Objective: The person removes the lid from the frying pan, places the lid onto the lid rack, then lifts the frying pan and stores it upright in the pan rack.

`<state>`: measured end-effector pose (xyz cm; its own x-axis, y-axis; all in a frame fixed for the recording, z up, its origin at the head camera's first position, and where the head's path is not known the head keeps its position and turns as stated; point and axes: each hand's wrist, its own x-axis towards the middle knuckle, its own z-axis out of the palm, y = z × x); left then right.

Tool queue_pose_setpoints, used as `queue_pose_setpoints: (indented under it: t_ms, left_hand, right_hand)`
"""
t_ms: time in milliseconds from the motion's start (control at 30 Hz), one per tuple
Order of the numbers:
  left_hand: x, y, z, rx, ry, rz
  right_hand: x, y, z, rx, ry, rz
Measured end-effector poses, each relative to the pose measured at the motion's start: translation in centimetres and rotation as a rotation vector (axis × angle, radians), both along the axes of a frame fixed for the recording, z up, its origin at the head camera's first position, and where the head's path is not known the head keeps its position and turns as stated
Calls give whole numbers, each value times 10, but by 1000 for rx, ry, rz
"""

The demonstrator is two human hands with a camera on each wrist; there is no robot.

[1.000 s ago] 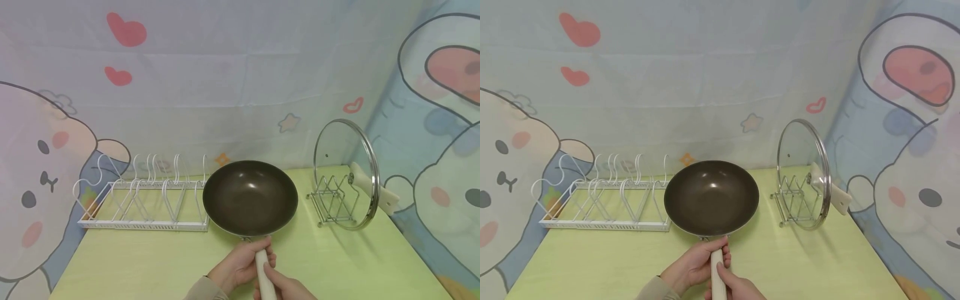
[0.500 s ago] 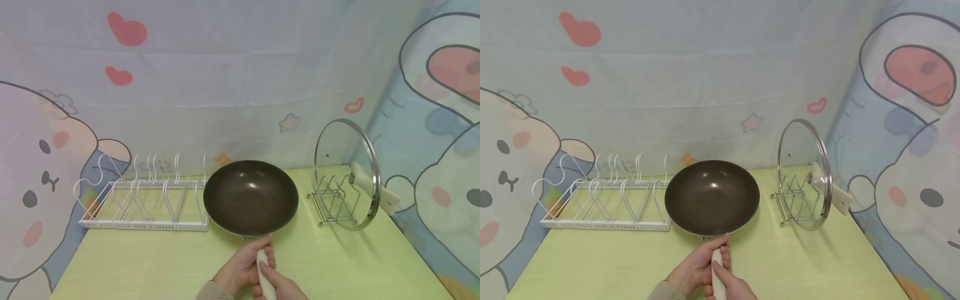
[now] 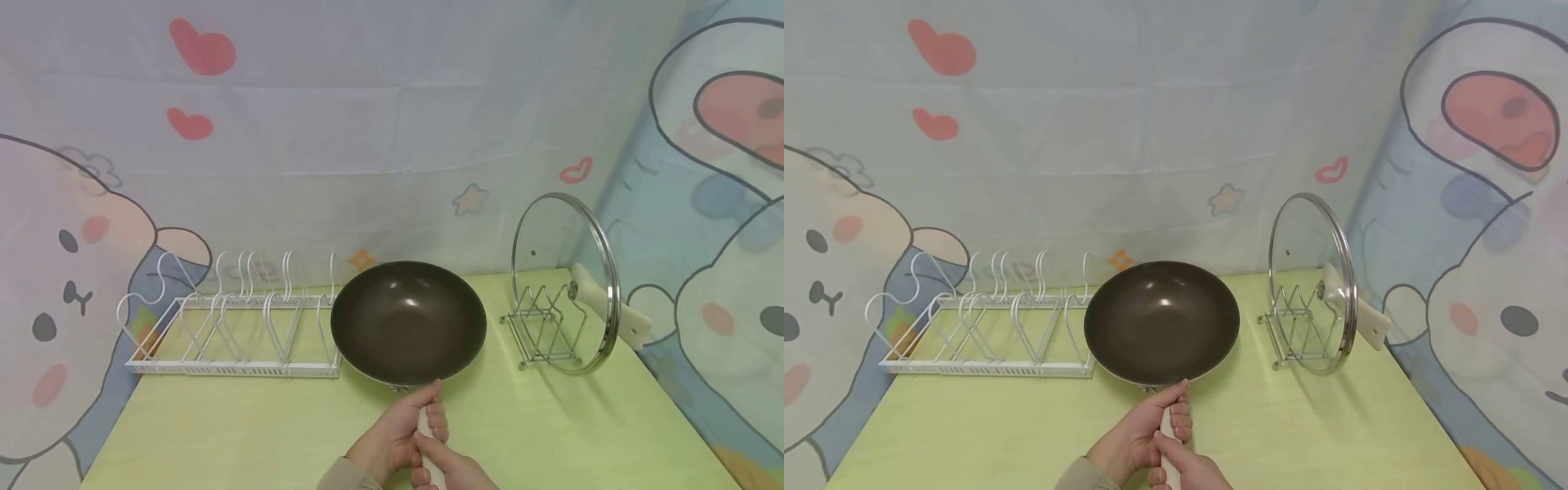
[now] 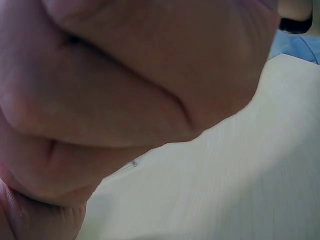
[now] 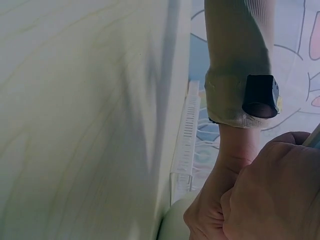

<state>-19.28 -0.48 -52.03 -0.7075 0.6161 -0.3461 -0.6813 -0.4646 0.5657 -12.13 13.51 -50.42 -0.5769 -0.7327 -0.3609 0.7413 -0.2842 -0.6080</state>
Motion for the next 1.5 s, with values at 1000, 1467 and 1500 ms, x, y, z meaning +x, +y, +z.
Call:
queue_pose_setpoints:
  t_ms: [1000,1467,1500]
  left_hand:
    - [2,0,5,-30,-26,5]
    - [1,-3,7,-58,-7,-31]
    - [1,-3,7,-60,-7,-34]
  right_hand:
    - [1,-3,-3,3,-28,-32]
    - [-5,-5,3,75,-32,-13]
    - [-6,-6,3,67,-35,-9]
